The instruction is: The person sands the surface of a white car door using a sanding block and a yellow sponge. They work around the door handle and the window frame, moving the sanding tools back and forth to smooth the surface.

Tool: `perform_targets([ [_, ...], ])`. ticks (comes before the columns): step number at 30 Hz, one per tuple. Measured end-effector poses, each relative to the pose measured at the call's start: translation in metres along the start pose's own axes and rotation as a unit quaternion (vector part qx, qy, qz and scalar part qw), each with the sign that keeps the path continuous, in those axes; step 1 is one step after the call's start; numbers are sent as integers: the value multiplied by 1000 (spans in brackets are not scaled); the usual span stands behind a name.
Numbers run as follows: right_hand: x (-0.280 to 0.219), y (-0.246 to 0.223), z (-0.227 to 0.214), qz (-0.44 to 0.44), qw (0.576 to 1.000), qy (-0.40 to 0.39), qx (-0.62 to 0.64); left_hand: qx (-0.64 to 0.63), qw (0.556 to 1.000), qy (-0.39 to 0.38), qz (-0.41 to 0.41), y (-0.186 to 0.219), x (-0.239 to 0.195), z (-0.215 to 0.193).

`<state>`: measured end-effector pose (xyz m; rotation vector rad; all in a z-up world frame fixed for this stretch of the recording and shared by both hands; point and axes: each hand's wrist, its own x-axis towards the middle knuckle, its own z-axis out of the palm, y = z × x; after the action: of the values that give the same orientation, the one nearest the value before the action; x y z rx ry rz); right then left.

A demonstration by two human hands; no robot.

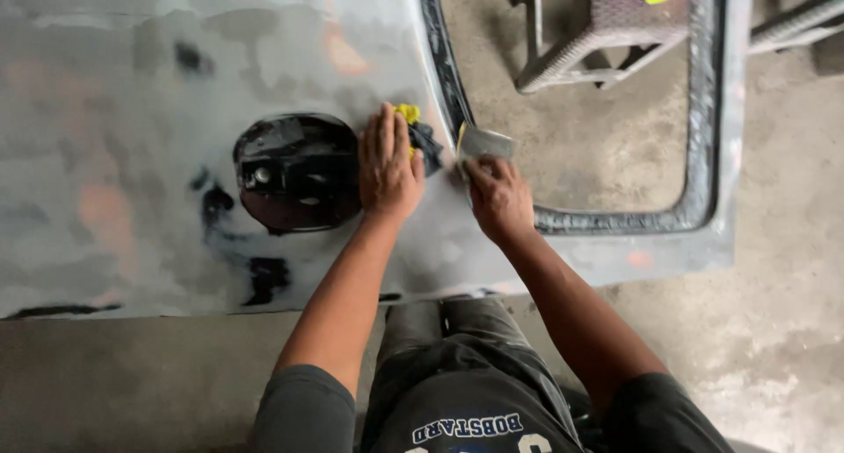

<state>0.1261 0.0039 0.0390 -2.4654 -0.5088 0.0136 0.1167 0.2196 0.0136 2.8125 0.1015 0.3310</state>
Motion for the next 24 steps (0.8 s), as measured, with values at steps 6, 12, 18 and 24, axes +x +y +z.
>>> perform_targets([
  [6, 29, 23, 3, 198, 961, -139, 137, -6, 999, -51, -10, 5, 29, -6],
  [12, 64, 46, -7, -16, 993, 16, 113, 33, 997, -55, -40, 8, 59, -8],
  [18, 57, 58, 7, 186, 955, -136, 187, -8, 997, -76, -26, -2, 76, -11],
  [24, 67, 50, 27, 278, 917, -4, 285, 31, 998, -30, -40, -22, 101, 8],
])
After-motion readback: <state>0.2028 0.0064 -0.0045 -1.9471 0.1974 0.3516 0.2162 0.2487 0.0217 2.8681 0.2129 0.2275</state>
